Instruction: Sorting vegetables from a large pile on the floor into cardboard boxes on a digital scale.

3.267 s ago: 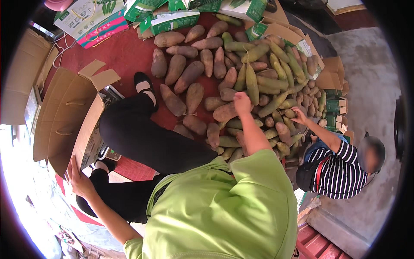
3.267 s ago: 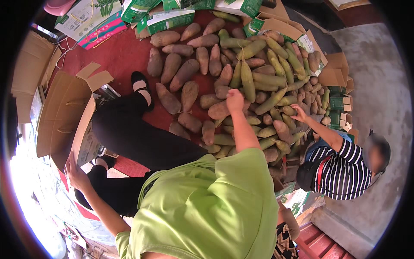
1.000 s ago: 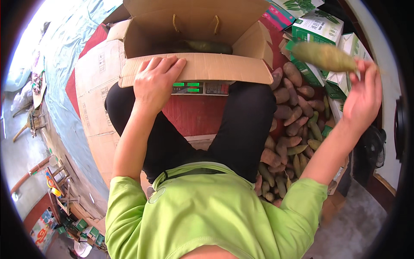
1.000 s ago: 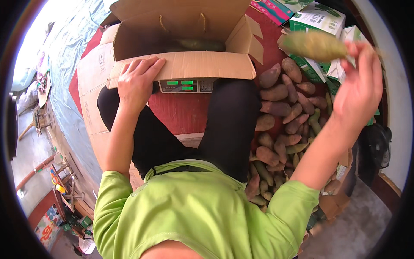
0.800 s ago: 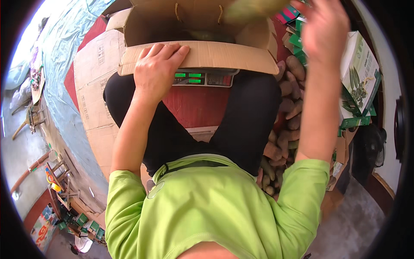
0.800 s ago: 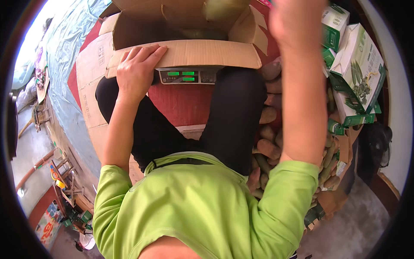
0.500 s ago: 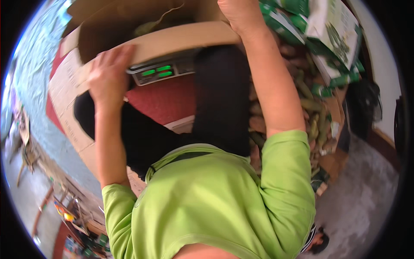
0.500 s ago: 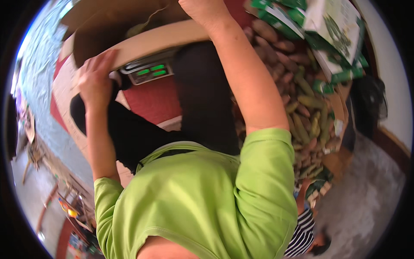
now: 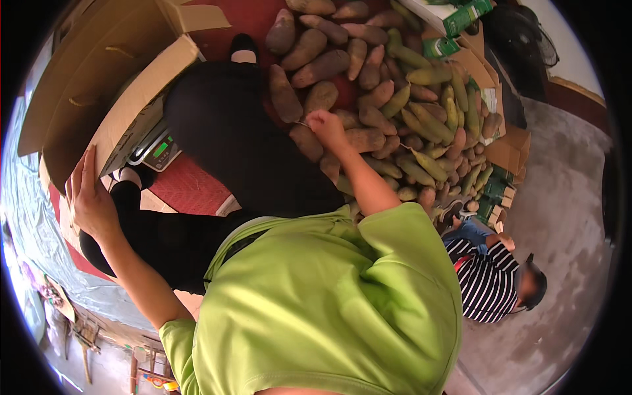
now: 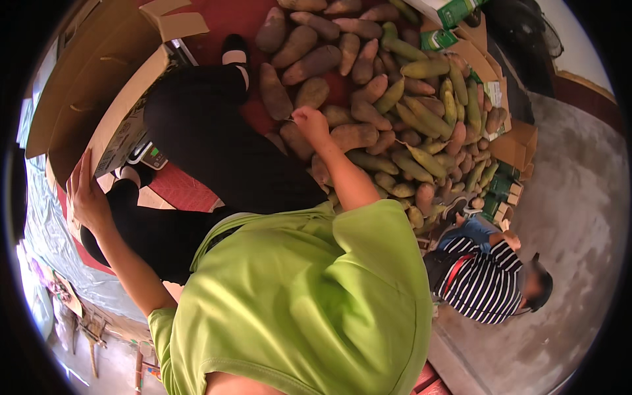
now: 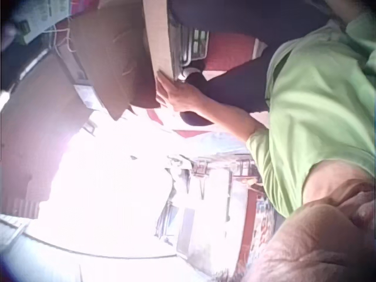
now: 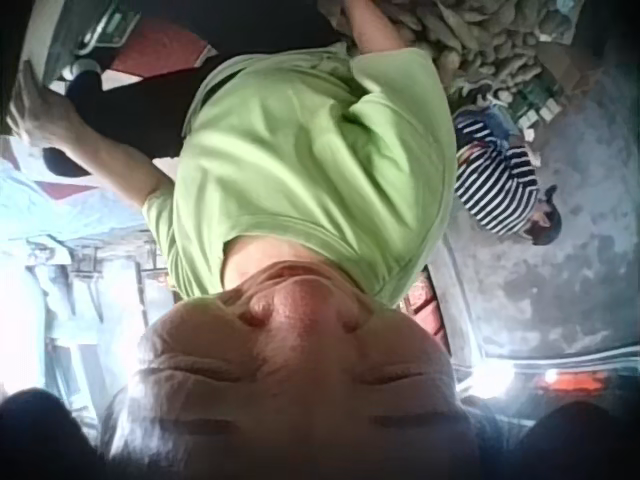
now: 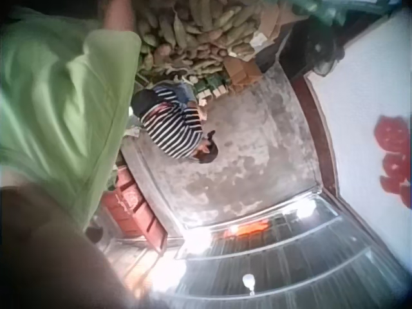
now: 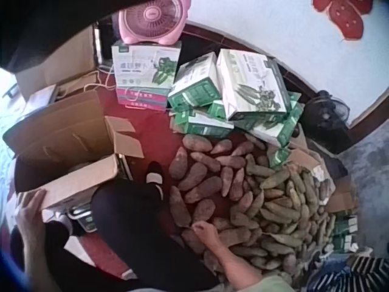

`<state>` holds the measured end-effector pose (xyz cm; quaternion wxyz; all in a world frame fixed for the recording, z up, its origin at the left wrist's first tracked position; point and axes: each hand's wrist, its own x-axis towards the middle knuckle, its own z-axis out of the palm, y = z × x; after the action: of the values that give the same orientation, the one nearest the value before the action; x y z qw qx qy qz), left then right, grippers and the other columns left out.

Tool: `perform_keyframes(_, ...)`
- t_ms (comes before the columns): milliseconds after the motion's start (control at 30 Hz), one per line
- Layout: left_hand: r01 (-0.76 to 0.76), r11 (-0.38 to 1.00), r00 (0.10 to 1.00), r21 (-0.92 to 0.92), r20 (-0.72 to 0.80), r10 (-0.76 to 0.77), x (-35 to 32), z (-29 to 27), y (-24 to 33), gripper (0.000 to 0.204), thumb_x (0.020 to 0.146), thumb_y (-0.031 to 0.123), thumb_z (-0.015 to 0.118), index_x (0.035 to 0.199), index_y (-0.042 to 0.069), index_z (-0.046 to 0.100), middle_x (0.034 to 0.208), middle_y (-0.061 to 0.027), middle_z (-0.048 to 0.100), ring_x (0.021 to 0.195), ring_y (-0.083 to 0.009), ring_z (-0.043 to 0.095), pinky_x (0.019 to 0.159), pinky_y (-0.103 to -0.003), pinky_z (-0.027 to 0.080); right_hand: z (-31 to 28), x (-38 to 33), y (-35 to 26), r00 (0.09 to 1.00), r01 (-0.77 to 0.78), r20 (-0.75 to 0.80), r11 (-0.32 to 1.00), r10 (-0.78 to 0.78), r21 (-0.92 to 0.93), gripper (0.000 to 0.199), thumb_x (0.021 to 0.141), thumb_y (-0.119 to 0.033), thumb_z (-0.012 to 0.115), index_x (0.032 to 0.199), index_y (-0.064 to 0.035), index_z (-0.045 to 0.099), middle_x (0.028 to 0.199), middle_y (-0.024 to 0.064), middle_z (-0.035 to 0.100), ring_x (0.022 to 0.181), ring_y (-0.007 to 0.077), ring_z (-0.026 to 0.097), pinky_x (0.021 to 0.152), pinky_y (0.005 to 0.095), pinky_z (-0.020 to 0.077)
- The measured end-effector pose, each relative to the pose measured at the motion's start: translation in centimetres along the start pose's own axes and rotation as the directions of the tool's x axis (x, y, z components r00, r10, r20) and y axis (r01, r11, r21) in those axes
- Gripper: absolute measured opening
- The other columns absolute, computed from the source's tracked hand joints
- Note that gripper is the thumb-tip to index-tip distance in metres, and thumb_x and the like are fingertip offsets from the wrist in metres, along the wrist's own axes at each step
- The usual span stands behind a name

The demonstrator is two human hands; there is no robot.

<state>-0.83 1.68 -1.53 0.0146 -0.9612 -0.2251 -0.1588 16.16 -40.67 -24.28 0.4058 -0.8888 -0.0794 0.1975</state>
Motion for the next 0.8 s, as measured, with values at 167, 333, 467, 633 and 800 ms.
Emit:
perform_keyframes(167,0.002,1.0,1.0,0.027,-0.03,-0.001,0.0,-0.1,0.4,0.042,0.083,0.0,0.056,0.118,0.021,0.065,0.11,0.0021,0.066,0.099,-0.02,0.061,0.083,-0.032,0.05,-1.8,-3.5,3.7,0.991,-0.126,0.034,0.989,0.128,-0.075,0.015,0.079,-0.012,0.064,0.092,-0.0054,0.069,0.082,0.0115,0.068,0.076,0.0224,0.065,0.071,0.034,0.0516)
perform_keyframes(333,-0.031,0.997,0.997,0.073,-0.061,0.036,0.0,0.6,-0.3,0.04,0.084,0.003,0.057,0.118,0.023,0.066,0.111,0.003,0.066,0.098,-0.0189,0.063,0.081,-0.032,0.052,-5.1,-4.2,7.9,0.985,-0.163,-0.071,0.982,0.157,-0.093,0.015,0.079,-0.01,0.066,0.092,-0.0027,0.068,0.079,0.0091,0.068,0.07,0.0154,0.064,0.065,0.0293,0.051)
perform_keyframes(467,-0.006,0.997,0.999,0.079,-0.053,0.01,-0.2,0.5,-0.5,0.041,0.083,0.003,0.057,0.118,0.023,0.066,0.111,0.0032,0.066,0.099,-0.019,0.063,0.081,-0.031,0.052,-7.1,-4.0,8.7,0.947,-0.287,-0.18,0.952,0.266,-0.106,0.016,0.076,-0.01,0.067,0.091,-0.0045,0.068,0.08,0.0091,0.067,0.075,0.02,0.064,0.071,0.0322,0.0513)
perform_keyframes(633,-0.003,0.998,0.999,0.062,-0.043,0.006,-0.2,0.9,-0.3,0.052,0.079,-0.007,0.053,0.12,0.022,0.064,0.113,-0.0001,0.065,0.102,-0.0222,0.061,0.085,-0.034,0.051,-9.9,-2.1,9.0,0.961,-0.212,-0.272,0.762,0.05,-0.611,0.045,0.071,-0.014,0.073,0.113,-0.013,0.058,0.107,0.0084,0.059,0.101,0.0285,0.056,0.086,0.0416,0.0478)
perform_keyframes(800,-0.083,0.993,0.99,0.082,-0.107,0.091,-0.2,0.1,0.0,0.044,0.074,-0.004,0.054,0.109,0.016,0.07,0.104,-0.0019,0.068,0.096,-0.0212,0.064,0.087,-0.034,0.047,-11.1,1.6,5.8,0.972,-0.196,-0.119,0.413,0.204,-0.89,0.07,0.074,-0.019,0.073,0.135,-0.0233,0.039,0.138,0.0011,0.04,0.124,0.0257,0.042,0.093,0.0469,0.0439)
